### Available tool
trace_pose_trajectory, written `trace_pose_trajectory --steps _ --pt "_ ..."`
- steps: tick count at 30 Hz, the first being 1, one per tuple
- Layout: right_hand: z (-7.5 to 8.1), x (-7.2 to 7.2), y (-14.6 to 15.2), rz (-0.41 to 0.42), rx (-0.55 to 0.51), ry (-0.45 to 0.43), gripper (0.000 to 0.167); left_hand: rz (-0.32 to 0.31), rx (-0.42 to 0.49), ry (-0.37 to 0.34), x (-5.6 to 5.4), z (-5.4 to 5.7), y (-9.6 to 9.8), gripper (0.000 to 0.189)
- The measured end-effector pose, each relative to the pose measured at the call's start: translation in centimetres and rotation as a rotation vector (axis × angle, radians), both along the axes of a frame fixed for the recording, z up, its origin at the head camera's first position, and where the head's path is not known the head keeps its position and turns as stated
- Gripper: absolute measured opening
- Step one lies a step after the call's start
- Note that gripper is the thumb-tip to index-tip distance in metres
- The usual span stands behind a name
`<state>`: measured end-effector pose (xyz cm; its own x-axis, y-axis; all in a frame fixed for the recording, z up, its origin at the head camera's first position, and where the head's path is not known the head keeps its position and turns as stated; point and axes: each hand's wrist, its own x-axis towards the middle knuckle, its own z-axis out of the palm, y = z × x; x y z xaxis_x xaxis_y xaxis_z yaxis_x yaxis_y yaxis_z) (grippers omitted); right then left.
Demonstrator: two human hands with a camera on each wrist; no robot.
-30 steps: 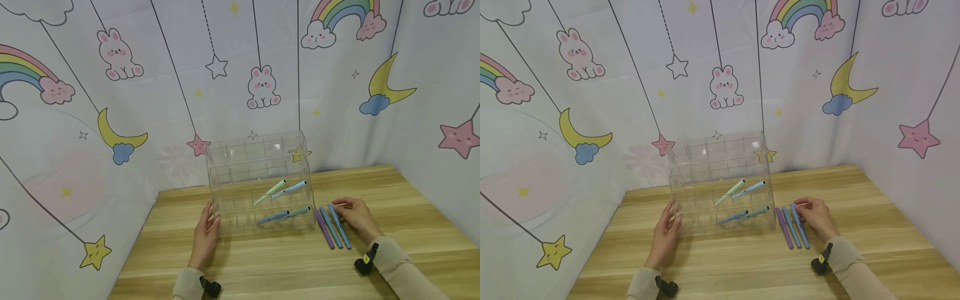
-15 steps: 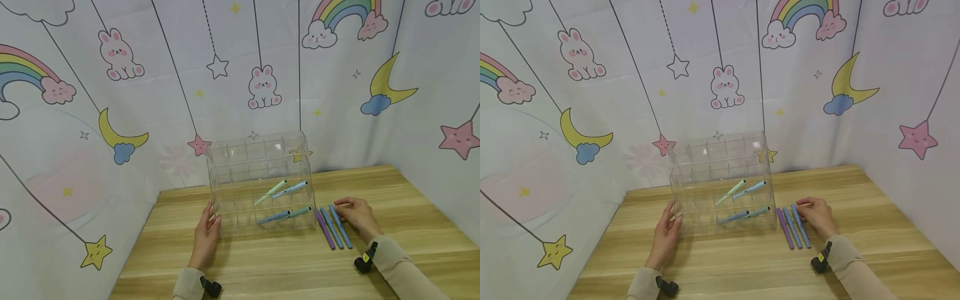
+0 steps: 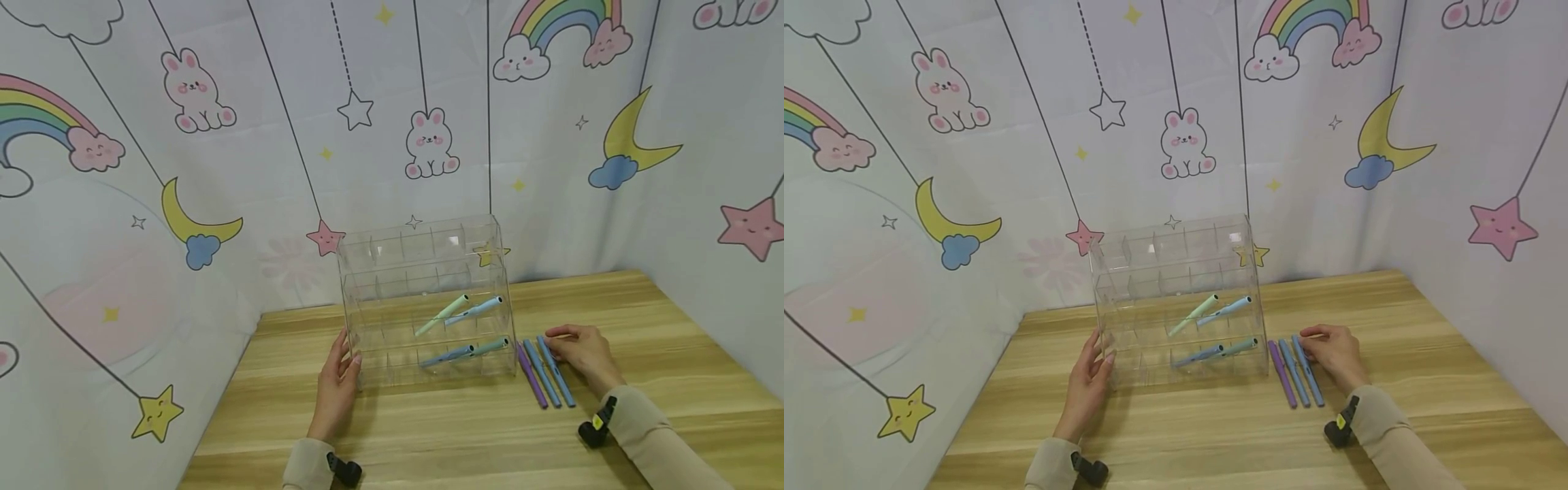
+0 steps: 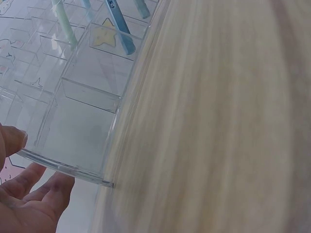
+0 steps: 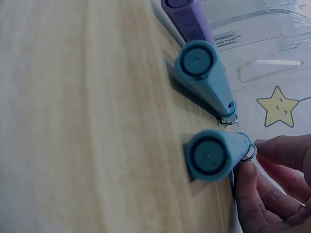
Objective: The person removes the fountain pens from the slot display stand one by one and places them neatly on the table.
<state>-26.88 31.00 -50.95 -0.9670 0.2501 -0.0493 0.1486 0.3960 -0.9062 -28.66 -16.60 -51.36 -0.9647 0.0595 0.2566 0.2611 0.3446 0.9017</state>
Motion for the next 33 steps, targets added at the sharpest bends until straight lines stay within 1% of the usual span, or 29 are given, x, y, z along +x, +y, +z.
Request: trace_pose_trajectory --steps 5,10,13,20,22,28,33 --pt "-0.17 -0.01 0.02 0.016 0.05 0.016 0.036 0.001 -0.003 0.0 0.04 -0.05 0.0 0.065" --pt "-0.12 0.08 0.06 0.029 0.085 0.007 0.036 0.0 -0.005 -0.004 0.11 -0.14 -0.03 0.065" --pt "-0.06 0.03 0.02 0.045 0.108 -0.002 0.037 -0.001 0.001 -0.006 0.13 -0.18 -0.05 0.064" --pt "0.03 0.04 -0.18 0.089 0.147 0.007 0.04 0.001 0.0 -0.006 0.09 -0.26 -0.1 0.064" --pt "0.02 0.05 -0.09 0.101 0.159 0.009 0.039 0.001 0.002 -0.006 0.07 -0.25 -0.11 0.064" --pt "-0.02 0.04 0.02 0.084 0.182 0.023 0.03 -0.001 0.007 -0.002 0.01 -0.3 -0.15 0.064" --pt "-0.08 0.03 0.06 0.069 0.179 0.022 0.027 -0.003 0.007 -0.003 -0.07 -0.32 -0.17 0.064"
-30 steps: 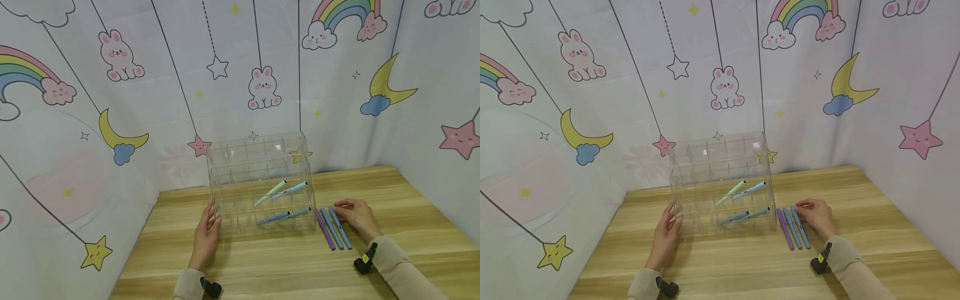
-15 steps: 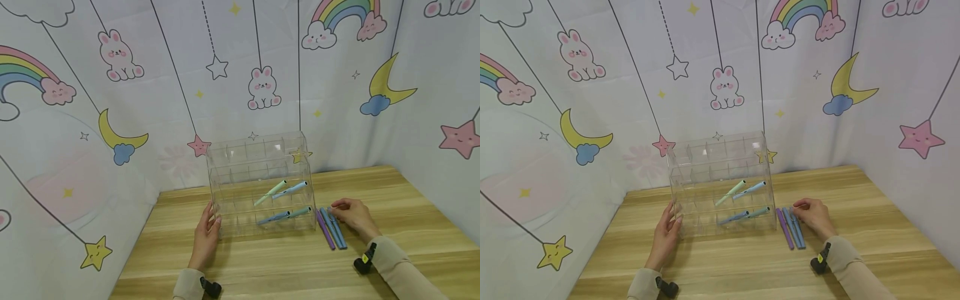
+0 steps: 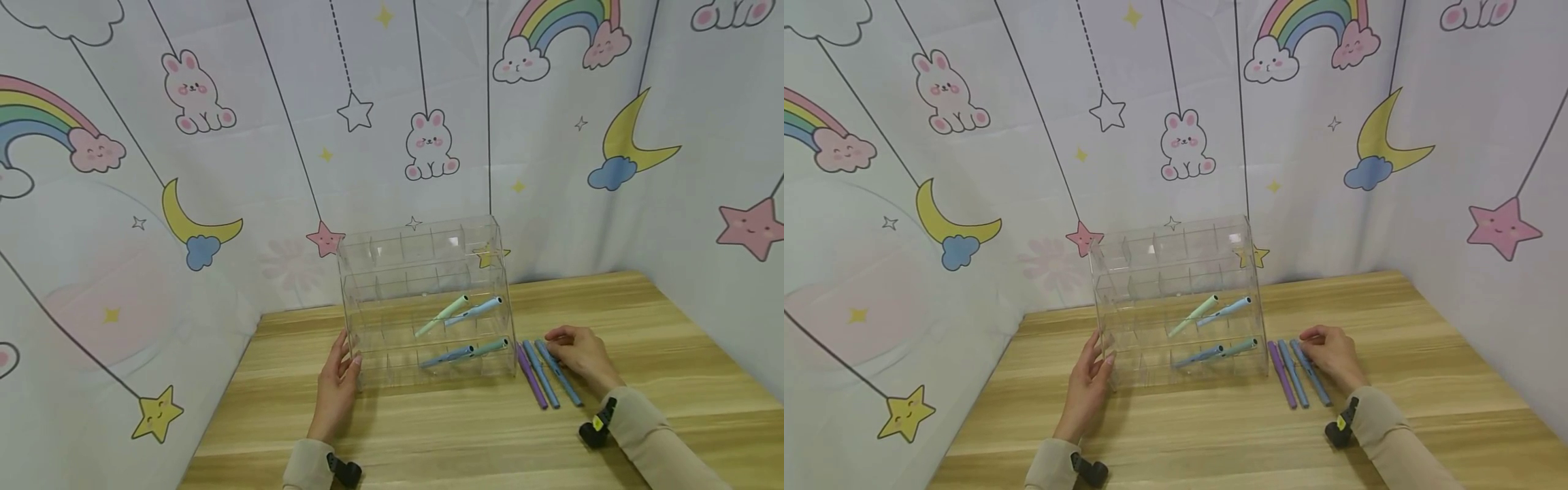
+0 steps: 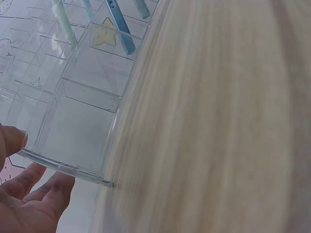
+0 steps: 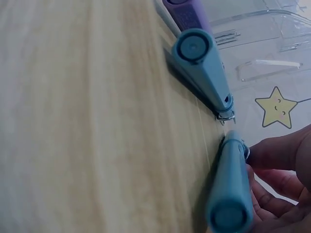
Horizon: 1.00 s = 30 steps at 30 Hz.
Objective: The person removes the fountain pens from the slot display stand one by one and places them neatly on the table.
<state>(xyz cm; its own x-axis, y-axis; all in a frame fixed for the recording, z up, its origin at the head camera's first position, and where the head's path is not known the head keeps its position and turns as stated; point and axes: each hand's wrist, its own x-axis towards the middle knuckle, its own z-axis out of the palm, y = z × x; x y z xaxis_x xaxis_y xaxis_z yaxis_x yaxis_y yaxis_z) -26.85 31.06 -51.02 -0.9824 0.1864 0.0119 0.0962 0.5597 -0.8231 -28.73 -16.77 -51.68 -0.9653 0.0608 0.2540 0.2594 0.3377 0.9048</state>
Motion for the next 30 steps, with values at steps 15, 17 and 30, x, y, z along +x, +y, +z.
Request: trace_pose_trajectory --steps 15,17,30 --pt "0.4 0.3 -0.4 0.0 0.011 -0.052 0.035 0.003 -0.004 0.001 0.2 0.1 0.0 0.064" --pt "0.3 0.3 -0.5 -0.001 0.011 -0.054 0.035 0.004 -0.003 -0.001 0.2 0.1 0.0 0.064" --pt "3.1 1.2 -0.8 -0.003 -0.052 0.077 0.041 -0.006 0.017 -0.012 0.3 0.2 0.0 0.064"
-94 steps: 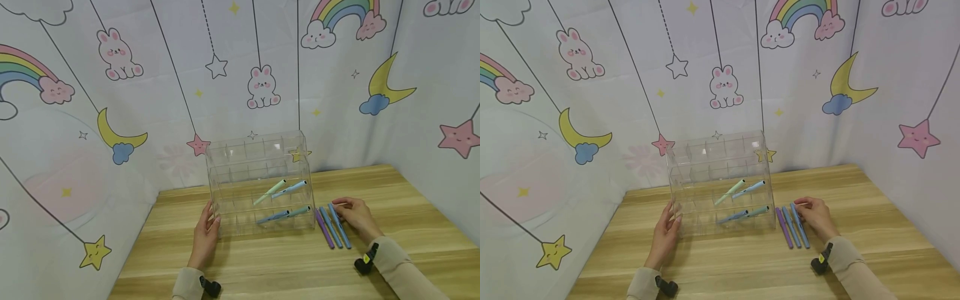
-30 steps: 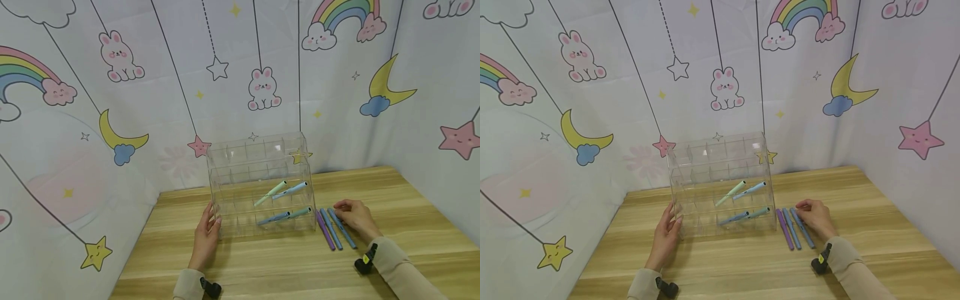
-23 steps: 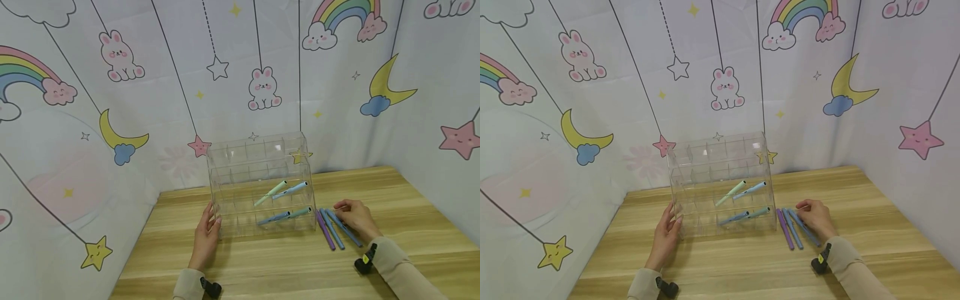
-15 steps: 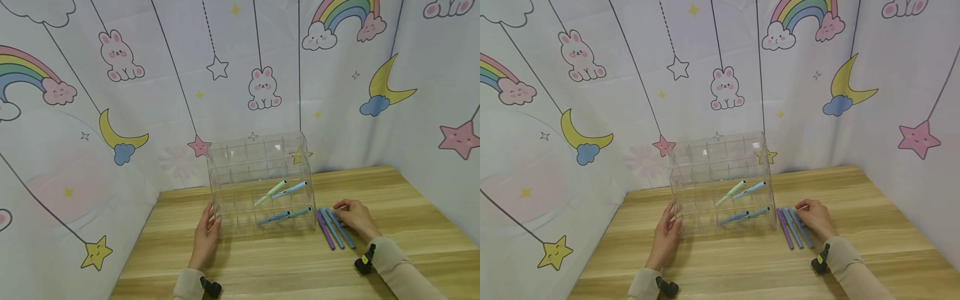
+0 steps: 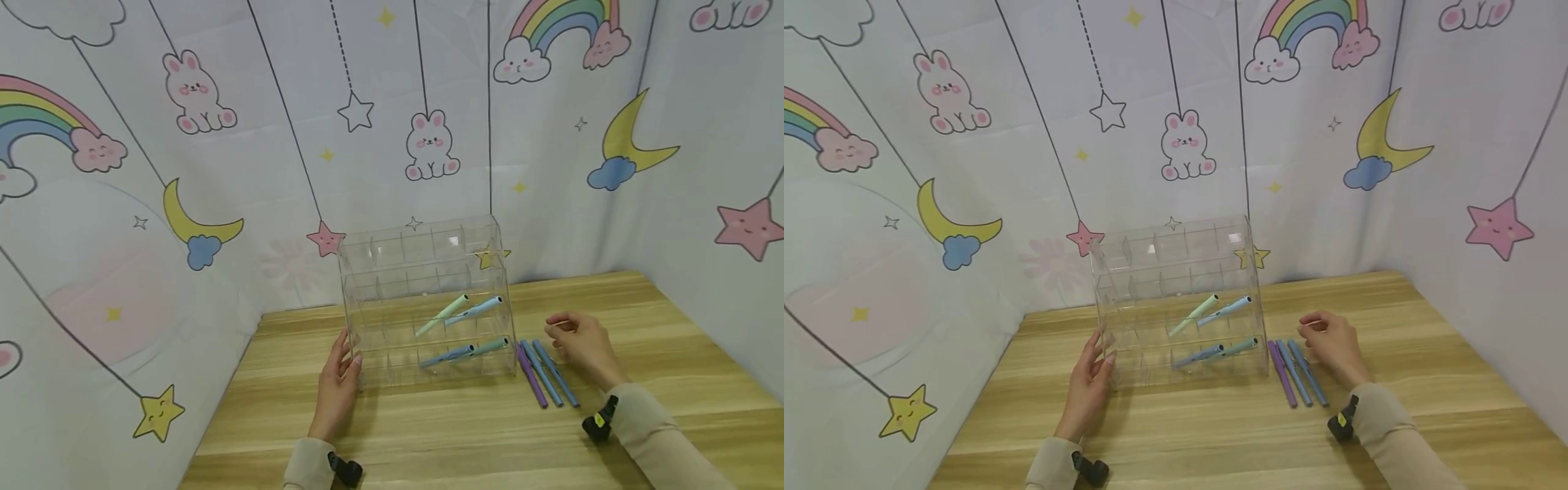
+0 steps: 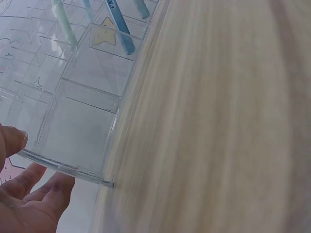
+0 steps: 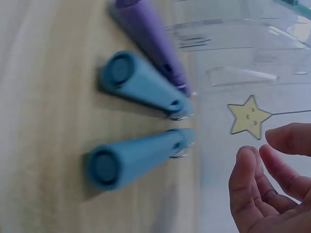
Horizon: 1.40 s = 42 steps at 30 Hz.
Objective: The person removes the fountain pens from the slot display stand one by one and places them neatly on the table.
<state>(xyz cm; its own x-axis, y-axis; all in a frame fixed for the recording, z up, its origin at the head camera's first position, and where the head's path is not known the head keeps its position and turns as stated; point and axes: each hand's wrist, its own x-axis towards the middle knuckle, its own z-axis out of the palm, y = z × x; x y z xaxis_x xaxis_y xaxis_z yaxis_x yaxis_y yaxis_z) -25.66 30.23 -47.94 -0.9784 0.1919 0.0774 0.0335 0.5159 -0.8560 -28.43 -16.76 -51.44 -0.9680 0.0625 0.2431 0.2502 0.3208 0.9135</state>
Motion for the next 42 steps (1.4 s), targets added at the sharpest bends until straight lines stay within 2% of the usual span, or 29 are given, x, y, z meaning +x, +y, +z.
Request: trace_pose_trajectory --steps 6,15,24,28,36,42 --pt "1.8 0.2 -0.6 -0.008 -0.048 0.032 0.047 0.0 0.004 -0.006 0.0 0.0 -0.1 0.064" --pt "2.9 0.6 -1.6 -0.003 -0.11 0.038 0.047 0.001 0.009 -0.01 0.1 0.1 0.0 0.065" --pt "3.1 1.0 -2.1 0.02 -0.164 0.072 0.046 0.003 0.0 -0.007 0.1 0.0 0.1 0.064" --pt "3.2 1.1 -2.3 0.051 -0.227 0.078 0.044 0.002 0.003 -0.002 0.0 -0.1 0.0 0.064" --pt "3.4 1.4 -3.1 0.092 -0.321 0.045 0.037 -0.001 0.0 0.014 -0.1 -0.2 -0.1 0.064" --pt "3.6 1.8 -4.5 0.113 -0.37 0.007 0.042 -0.001 -0.01 0.015 -0.1 -0.2 0.0 0.064"
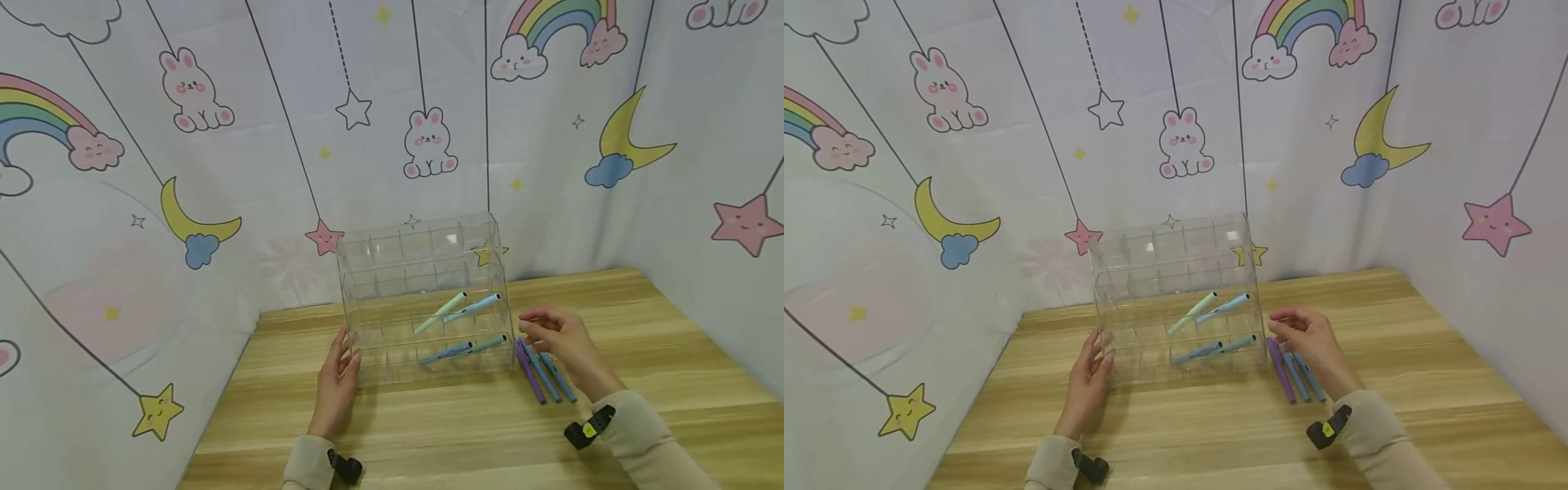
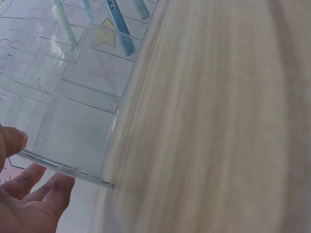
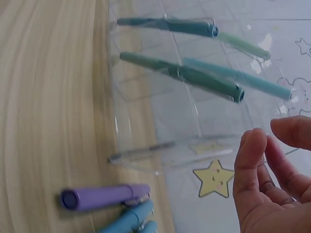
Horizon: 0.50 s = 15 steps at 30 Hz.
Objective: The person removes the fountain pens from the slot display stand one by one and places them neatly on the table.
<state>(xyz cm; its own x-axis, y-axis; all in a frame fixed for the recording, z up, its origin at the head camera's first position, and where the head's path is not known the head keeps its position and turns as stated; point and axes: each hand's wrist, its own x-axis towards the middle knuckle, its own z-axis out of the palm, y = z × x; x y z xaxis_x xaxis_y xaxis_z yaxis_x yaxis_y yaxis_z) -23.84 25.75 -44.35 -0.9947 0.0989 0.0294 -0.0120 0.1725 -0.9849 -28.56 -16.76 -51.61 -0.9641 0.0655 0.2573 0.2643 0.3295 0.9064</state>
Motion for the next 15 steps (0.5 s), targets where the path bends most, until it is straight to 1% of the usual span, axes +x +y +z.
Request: trace_pose_trajectory --steps 4,7,11,15 --pt "-0.2 0.2 -1.1 0.028 -0.017 -0.014 0.046 0.003 0.002 -0.003 0.0 0.1 0.0 0.065" --pt "-0.5 0.3 -1.8 0.033 0.0 -0.011 0.046 0.003 0.009 -0.01 0.0 0.2 0.0 0.064" --pt "-0.9 0.5 -2.2 0.017 0.031 -0.008 0.046 0.003 0.011 -0.02 0.0 0.3 0.1 0.064" --pt "-1.2 0.6 -2.8 0.0 0.032 0.0 0.045 0.006 0.013 -0.022 0.0 0.2 0.0 0.065"
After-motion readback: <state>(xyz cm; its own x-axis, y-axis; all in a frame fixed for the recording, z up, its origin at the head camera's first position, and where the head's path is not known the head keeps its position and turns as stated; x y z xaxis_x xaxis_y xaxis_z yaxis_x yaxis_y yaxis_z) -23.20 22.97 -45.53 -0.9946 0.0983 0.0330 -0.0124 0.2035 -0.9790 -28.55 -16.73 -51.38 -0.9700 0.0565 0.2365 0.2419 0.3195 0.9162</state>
